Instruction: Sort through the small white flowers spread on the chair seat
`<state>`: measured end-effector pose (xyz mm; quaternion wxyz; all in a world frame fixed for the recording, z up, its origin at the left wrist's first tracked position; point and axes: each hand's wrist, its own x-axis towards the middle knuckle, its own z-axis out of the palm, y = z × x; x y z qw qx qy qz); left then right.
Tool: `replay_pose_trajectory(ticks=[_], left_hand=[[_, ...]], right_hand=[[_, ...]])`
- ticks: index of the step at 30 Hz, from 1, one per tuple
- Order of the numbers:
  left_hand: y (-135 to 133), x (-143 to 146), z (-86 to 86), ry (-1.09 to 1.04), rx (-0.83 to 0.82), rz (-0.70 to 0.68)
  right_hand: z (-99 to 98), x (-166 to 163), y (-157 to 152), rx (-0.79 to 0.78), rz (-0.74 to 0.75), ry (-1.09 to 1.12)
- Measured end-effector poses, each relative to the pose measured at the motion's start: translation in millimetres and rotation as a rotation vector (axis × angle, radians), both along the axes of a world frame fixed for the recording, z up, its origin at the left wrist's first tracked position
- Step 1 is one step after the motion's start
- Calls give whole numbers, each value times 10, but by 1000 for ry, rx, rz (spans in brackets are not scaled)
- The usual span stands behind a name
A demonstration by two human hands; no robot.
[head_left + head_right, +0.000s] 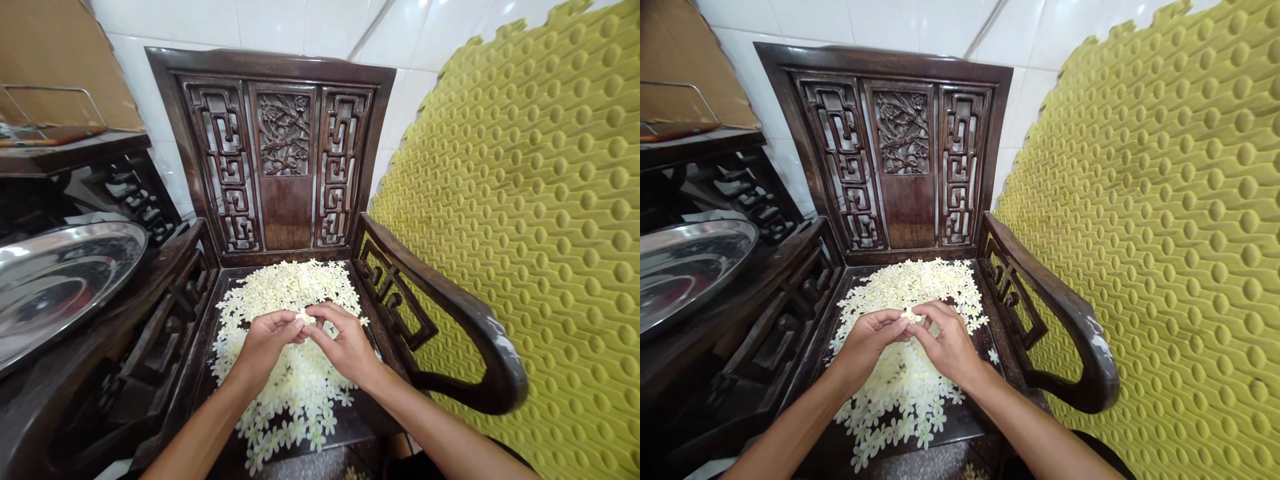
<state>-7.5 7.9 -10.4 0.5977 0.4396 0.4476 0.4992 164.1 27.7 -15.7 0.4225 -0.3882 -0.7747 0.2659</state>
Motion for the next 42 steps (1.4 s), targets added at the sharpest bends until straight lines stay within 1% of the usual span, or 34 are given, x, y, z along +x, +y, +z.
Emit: replay_pose_trajectory(ticks=[2, 5, 8, 14, 19, 22, 26, 29, 32, 34, 37, 39, 42], left_hand=[[-3, 4, 6, 33, 15, -6], [-2, 11, 8, 102, 28, 3], [12, 11, -28, 120, 34, 22], [28, 27, -113, 100, 49, 40], [29, 52, -126, 97, 57, 46], [32, 39, -94, 112, 55, 58], [29, 3, -30, 118, 4, 44], [29, -14, -14, 92, -17, 15], [37, -24, -33, 87, -9, -7], [40, -30, -52, 128, 23, -32], [35, -28, -77, 229, 105, -70], [25, -20, -82, 294, 149, -81], [6, -2, -64, 356, 198, -96]], right_hand=[[-3, 4, -3, -6, 3, -5], [-8, 17, -16, 5, -32, -33], [-16, 32, -34, 56, -54, -100], [-19, 47, -44, 185, -14, -265], [-24, 49, -40, 146, 12, -405], [-25, 51, -32, 132, -31, -380], [-21, 52, -34, 161, -88, -252], [-16, 47, -49, 214, -62, -221], [-4, 45, -56, 242, -33, -240], [8, 50, -51, 268, -10, -276], [20, 73, -34, 306, 65, -346], [16, 93, -25, 307, 113, -380], [-2, 121, -26, 292, 143, -397]])
